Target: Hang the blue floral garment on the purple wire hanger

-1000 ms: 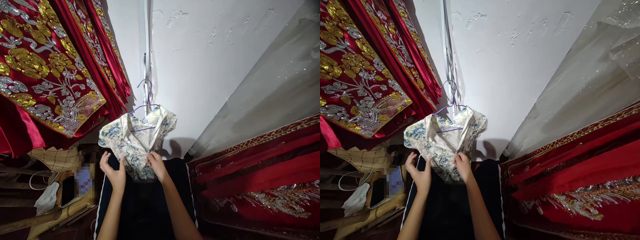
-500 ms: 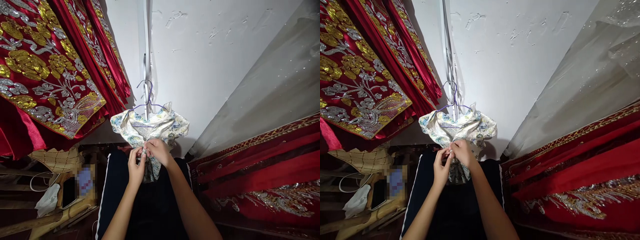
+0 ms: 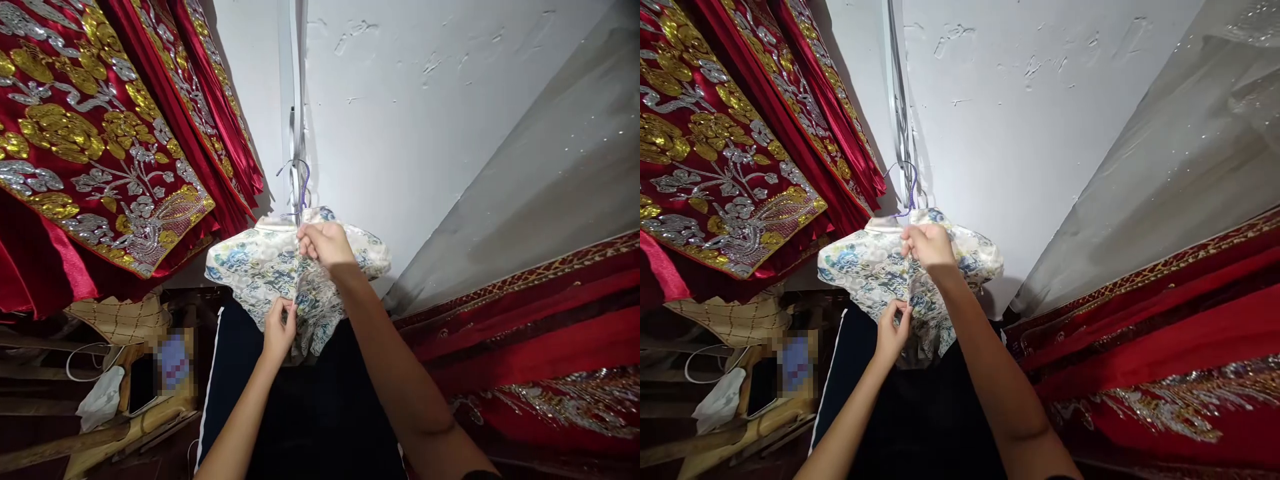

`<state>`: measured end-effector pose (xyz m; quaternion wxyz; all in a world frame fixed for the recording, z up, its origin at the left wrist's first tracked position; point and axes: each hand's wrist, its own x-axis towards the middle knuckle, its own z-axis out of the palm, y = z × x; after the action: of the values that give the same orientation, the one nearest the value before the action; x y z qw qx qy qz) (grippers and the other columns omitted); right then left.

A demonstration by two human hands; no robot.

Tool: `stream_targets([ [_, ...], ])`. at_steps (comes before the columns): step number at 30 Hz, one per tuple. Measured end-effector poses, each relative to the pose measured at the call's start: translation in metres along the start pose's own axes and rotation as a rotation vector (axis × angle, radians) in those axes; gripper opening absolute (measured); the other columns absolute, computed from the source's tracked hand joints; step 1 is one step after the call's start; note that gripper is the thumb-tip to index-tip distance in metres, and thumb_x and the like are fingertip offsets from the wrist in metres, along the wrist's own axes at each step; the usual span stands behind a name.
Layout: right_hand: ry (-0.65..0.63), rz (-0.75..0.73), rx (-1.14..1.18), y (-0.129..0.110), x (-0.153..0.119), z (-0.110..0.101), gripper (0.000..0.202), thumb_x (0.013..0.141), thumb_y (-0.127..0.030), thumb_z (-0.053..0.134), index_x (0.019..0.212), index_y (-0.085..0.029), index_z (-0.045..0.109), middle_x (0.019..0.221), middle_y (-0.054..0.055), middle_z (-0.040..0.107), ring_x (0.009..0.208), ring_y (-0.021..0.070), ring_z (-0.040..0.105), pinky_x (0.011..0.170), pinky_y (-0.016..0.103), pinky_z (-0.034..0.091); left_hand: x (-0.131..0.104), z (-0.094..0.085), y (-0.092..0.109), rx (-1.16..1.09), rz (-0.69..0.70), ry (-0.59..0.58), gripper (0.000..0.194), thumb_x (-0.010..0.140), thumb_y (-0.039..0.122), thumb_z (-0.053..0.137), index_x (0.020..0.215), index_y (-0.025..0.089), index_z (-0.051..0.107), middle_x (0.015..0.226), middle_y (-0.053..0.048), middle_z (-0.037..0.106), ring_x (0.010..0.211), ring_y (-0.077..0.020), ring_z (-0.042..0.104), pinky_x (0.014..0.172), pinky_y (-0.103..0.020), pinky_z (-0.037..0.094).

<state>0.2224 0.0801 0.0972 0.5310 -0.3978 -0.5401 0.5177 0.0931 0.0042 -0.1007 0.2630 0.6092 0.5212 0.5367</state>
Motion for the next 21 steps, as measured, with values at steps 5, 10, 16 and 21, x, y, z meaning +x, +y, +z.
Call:
stream_targets([
  [5, 0.051, -0.121, 0.085, -0.016, -0.002, 0.002, 0.025, 0.092, -0.032, 0.059, 0.074, -0.015, 0.062, 0.05, -0.003, 0.057, 0.037, 0.0036, 0.038, 0.038, 0.016, 0.027, 0.027, -0.008, 0.019, -0.022, 0.019, -0.129, 0.02, 0.092, 0.036, 0.061, 0.081, 0.02, 0.063, 0.079, -0.004, 0.062, 0.078, -0.0206, 0.061, 0.075, -0.031, 0.045],
  [10, -0.021, -0.114, -0.012, 0.003, -0.02, 0.004, 0.023, 0.091, -0.03, 0.057, 0.073, -0.016, 0.062, 0.048, -0.004, 0.055, 0.039, 0.0052, 0.04, 0.041, 0.018, 0.029, 0.069, -0.034, 0.09, -0.141, 0.236, 0.008, 0.037, 0.097, 0.034, 0.058, 0.132, 0.021, 0.055, 0.101, -0.008, 0.069, 0.093, -0.0207, 0.065, 0.088, -0.034, 0.05],
  [16, 0.017, -0.241, -0.11, -0.01, -0.031, 0.014, 0.029, 0.095, -0.04, 0.056, 0.077, -0.017, 0.062, 0.051, -0.004, 0.054, 0.043, 0.0072, 0.042, 0.045, 0.02, 0.03, 0.117, -0.062, 0.156, 0.184, 0.516, 0.055, 0.021, 0.101, 0.029, 0.052, 0.11, 0.018, 0.068, 0.1, -0.006, 0.069, 0.091, -0.0172, 0.064, 0.084, -0.03, 0.049],
  [21, 0.065, -0.219, -0.284, 0.024, -0.03, 0.011, 0.031, 0.096, -0.039, 0.053, 0.074, -0.019, 0.061, 0.054, -0.004, 0.049, 0.047, 0.0093, 0.04, 0.048, 0.024, 0.028, 0.117, -0.07, 0.165, 0.262, 0.579, 0.18, 0.019, 0.1, 0.029, 0.054, 0.097, 0.015, 0.068, 0.093, -0.005, 0.068, 0.087, -0.0157, 0.063, 0.083, -0.028, 0.049],
])
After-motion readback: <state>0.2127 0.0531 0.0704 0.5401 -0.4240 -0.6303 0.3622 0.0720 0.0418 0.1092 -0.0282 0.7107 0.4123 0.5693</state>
